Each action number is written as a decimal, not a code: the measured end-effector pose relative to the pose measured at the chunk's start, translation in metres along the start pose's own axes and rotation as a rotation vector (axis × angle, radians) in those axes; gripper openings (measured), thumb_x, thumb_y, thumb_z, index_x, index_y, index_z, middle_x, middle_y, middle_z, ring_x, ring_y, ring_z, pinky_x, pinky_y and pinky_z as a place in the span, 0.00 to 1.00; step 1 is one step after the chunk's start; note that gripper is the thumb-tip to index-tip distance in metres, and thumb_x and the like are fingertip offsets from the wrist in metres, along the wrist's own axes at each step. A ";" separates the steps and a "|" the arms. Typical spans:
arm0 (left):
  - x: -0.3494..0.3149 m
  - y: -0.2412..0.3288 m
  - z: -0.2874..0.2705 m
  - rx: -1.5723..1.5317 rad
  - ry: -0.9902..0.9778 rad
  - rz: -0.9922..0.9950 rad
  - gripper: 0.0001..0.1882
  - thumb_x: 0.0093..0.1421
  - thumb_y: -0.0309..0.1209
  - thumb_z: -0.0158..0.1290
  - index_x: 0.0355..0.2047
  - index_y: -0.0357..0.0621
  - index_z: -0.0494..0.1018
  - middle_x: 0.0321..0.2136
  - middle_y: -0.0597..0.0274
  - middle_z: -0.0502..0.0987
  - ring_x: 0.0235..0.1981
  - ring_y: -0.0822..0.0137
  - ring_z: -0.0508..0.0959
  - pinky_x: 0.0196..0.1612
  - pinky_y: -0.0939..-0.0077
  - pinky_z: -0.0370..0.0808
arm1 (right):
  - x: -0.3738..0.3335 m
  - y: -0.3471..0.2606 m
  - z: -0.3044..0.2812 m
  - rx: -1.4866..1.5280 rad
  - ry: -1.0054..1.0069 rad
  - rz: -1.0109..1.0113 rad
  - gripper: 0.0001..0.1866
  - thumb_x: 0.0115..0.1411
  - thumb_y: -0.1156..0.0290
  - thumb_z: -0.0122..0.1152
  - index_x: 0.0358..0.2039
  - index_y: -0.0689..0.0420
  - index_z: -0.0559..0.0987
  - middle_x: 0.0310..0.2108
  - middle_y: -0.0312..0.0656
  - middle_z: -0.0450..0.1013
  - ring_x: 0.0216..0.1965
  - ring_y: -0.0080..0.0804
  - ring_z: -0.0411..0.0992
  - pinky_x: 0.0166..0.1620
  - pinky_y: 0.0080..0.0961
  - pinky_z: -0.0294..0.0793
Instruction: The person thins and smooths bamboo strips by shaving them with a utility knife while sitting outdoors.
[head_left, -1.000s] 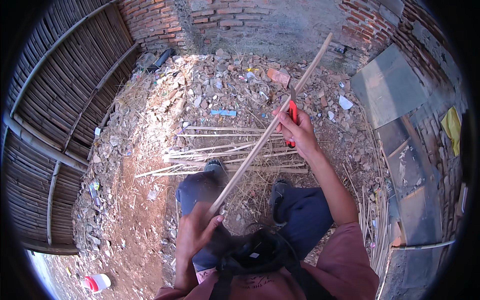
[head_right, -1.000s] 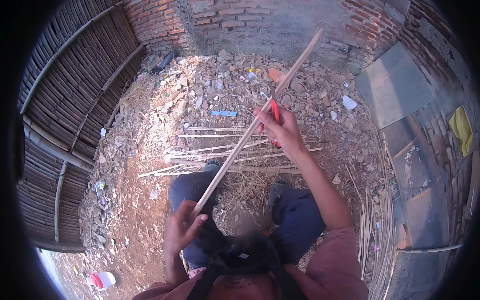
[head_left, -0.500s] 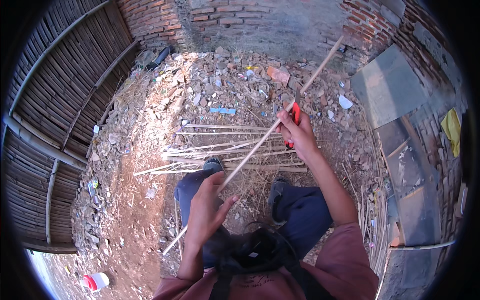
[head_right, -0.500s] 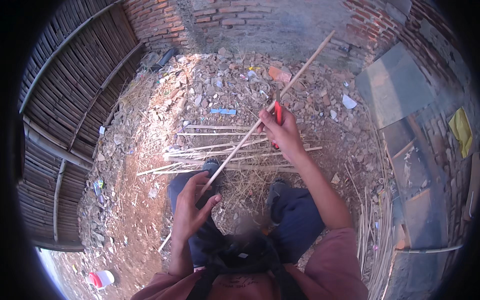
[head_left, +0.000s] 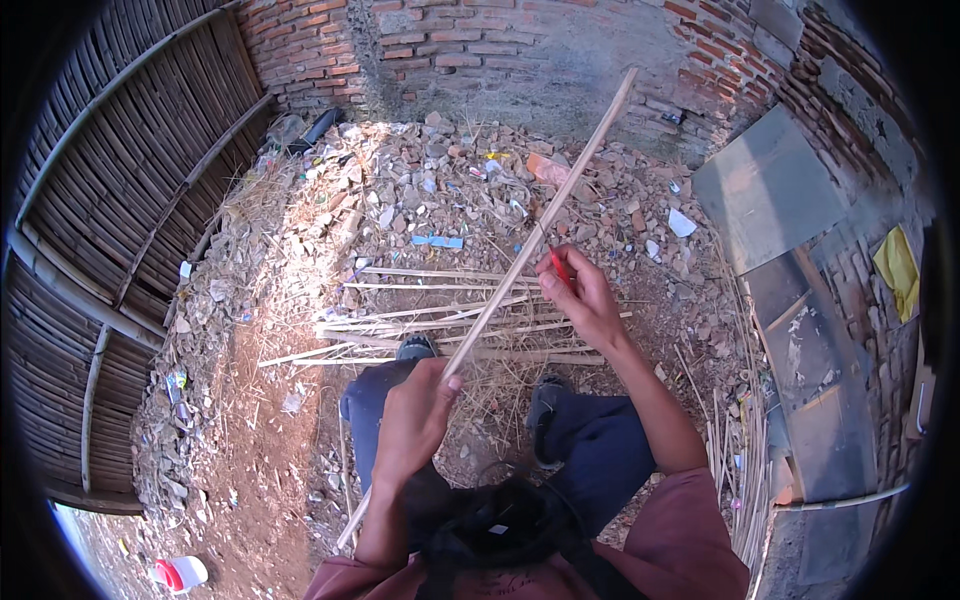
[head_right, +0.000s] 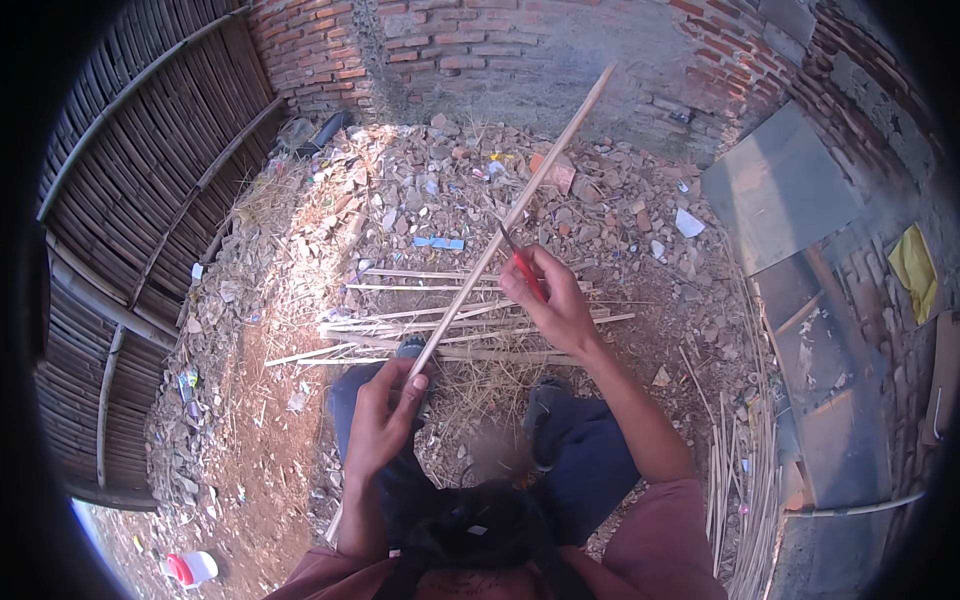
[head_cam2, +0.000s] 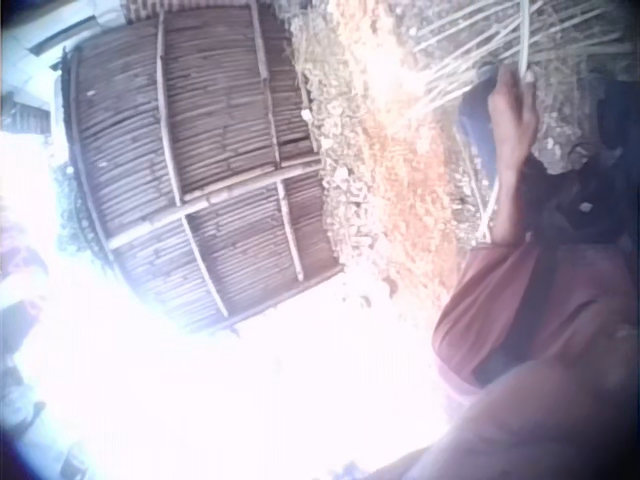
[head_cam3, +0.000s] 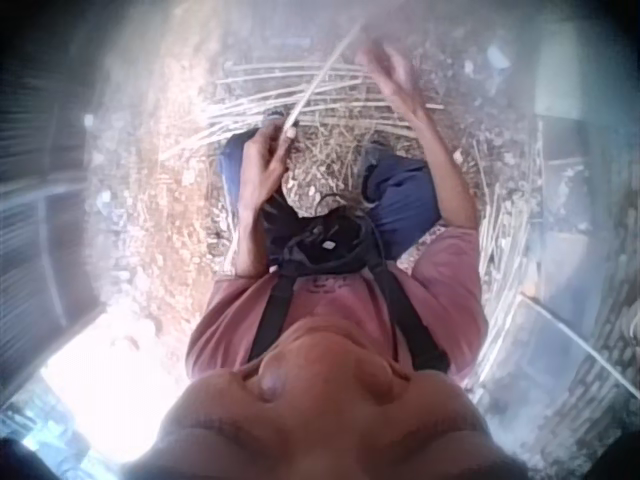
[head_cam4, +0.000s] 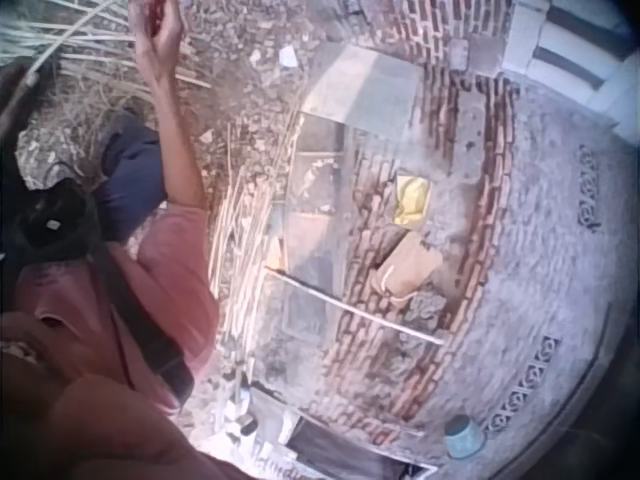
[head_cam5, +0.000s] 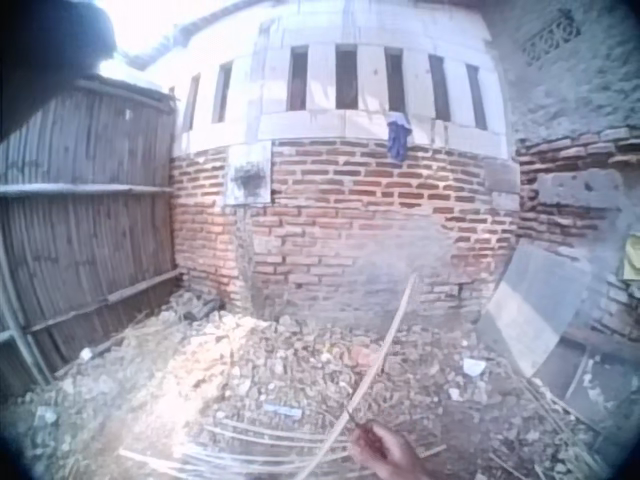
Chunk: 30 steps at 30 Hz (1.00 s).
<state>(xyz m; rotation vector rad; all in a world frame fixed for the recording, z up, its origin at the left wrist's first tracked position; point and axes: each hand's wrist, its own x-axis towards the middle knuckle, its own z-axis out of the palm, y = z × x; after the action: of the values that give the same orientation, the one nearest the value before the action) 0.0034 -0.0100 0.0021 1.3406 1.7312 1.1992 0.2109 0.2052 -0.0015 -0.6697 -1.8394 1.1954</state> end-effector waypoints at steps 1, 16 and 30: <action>-0.001 0.002 -0.001 -0.040 0.017 -0.014 0.13 0.74 0.33 0.57 0.51 0.36 0.78 0.29 0.65 0.81 0.30 0.78 0.75 0.35 0.77 0.73 | -0.003 -0.006 0.005 0.005 -0.003 -0.001 0.17 0.71 0.56 0.66 0.46 0.58 0.78 0.30 0.31 0.74 0.29 0.17 0.67 0.35 0.24 0.67; -0.009 -0.007 -0.005 -0.184 0.102 0.029 0.13 0.69 0.29 0.63 0.48 0.35 0.73 0.29 0.67 0.80 0.31 0.80 0.77 0.31 0.83 0.75 | -0.025 -0.047 0.061 -0.405 -0.338 -0.349 0.17 0.65 0.55 0.72 0.42 0.56 0.82 0.33 0.43 0.83 0.31 0.41 0.83 0.33 0.36 0.80; -0.019 0.006 -0.010 -0.190 0.057 -0.101 0.15 0.69 0.33 0.64 0.50 0.37 0.78 0.22 0.66 0.78 0.19 0.79 0.74 0.22 0.78 0.69 | -0.025 -0.050 0.073 -0.366 -0.402 -0.435 0.15 0.58 0.66 0.76 0.44 0.56 0.85 0.34 0.41 0.83 0.32 0.37 0.84 0.34 0.32 0.84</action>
<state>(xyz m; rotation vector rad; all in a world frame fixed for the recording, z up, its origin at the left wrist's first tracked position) 0.0026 -0.0308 0.0104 1.1053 1.6572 1.3191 0.1615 0.1305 0.0201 -0.1990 -2.4201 0.7448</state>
